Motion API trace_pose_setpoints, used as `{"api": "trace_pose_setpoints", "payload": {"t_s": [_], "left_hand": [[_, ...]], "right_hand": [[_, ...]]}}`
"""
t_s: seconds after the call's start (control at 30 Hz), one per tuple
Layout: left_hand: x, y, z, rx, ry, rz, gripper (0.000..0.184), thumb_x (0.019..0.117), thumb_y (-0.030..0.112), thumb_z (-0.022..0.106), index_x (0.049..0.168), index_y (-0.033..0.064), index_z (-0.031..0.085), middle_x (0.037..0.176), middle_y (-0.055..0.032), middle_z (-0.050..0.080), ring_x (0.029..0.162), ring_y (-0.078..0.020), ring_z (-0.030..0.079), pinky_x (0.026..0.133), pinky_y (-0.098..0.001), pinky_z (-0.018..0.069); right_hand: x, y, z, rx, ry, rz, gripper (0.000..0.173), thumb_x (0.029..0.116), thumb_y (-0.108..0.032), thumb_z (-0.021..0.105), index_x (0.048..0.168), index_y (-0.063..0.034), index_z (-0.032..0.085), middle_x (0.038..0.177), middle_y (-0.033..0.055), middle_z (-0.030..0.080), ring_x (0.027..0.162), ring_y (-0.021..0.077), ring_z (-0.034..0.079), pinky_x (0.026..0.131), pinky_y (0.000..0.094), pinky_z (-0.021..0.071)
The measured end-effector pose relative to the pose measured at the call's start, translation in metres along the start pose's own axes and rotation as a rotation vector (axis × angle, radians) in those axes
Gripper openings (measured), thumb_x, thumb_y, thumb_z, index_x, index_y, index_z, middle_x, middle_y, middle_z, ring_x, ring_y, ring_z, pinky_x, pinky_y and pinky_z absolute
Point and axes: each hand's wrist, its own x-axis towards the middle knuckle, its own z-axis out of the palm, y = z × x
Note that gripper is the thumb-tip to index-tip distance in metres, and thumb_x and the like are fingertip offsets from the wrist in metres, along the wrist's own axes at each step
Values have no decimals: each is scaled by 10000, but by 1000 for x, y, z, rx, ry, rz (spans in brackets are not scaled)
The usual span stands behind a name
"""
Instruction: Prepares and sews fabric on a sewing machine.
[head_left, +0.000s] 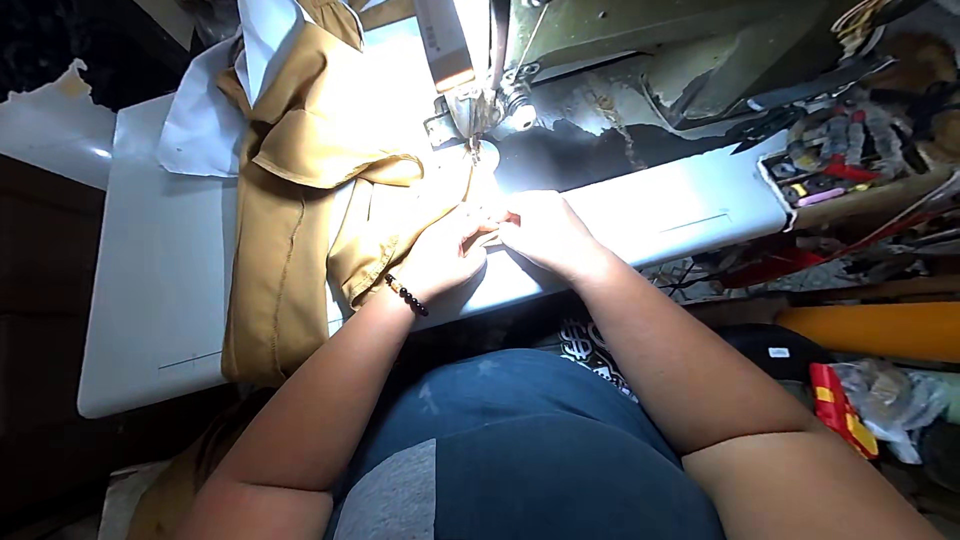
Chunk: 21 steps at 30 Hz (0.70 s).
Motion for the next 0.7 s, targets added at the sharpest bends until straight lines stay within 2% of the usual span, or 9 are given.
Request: {"api": "trace_pose_setpoints", "payload": {"t_s": [0.07,0.17,0.3,0.4,0.47,0.5,0.57,0.63,0.7], "left_hand": [[3,-2,-1,12,-6,8,298,899,106,595,1146,49,751,1199,-139,687,1173,-220,630,984,-361,504],[9,-6,-4,39,4,23,270,932,109,577,1129,54,753,1199,-125,686,1168,-200,631,995,-340,501],[27,-15,-10,127,17,6,251,986,115,546,1116,34,743,1237,-138,689,1192,-209,642,1029,-348,498],[43,-21,-16,199,1,-55,272,994,124,517,1142,25,723,1262,-147,683,1198,-226,645,1036,-369,495],[50,-24,-16,227,13,-75,277,1010,145,514,1156,32,721,1292,-163,637,1203,-240,620,1039,-367,489],[52,-26,-14,253,46,-70,279,1007,159,520,1134,31,732,1258,-177,633,1172,-256,622,1019,-375,497],[53,-24,-15,344,57,-110,323,1042,209,476,1127,17,722,1169,-193,653,1124,-292,638,994,-414,501],[55,-11,-23,410,48,-194,380,1094,230,418,1170,-20,696,1169,-211,686,1153,-326,653,1030,-475,481],[55,0,-38,497,64,-190,397,1100,279,424,1277,42,688,1223,-161,719,1194,-308,665,1062,-505,464]], "right_hand": [[2,-2,-2,2,-26,6,110,907,-39,625,886,-6,727,828,138,697,821,275,683,737,477,529],[9,-4,0,-8,-17,18,110,921,-54,634,881,-2,721,829,143,696,827,288,685,745,486,531],[31,-2,2,-39,-26,66,141,956,-110,640,985,-20,744,932,161,726,917,311,706,825,517,547],[48,-3,3,-106,-58,142,238,1019,-230,611,1086,-40,739,1055,169,724,1033,327,693,904,524,533],[52,1,9,-134,-25,165,283,1034,-256,585,1149,-37,724,1136,179,709,1103,339,678,941,530,528],[52,3,12,-131,17,164,297,1039,-266,577,1153,-35,724,1140,180,708,1099,339,680,937,528,531],[48,6,16,-88,106,178,339,1061,-297,529,1119,-28,727,1098,168,693,1050,313,680,909,501,536],[45,10,12,-4,171,197,364,1079,-268,469,1087,-8,722,1093,167,669,1037,281,665,933,449,528],[44,19,9,38,188,149,348,1047,-226,508,973,24,739,1020,181,675,1022,291,650,946,449,497]]}}
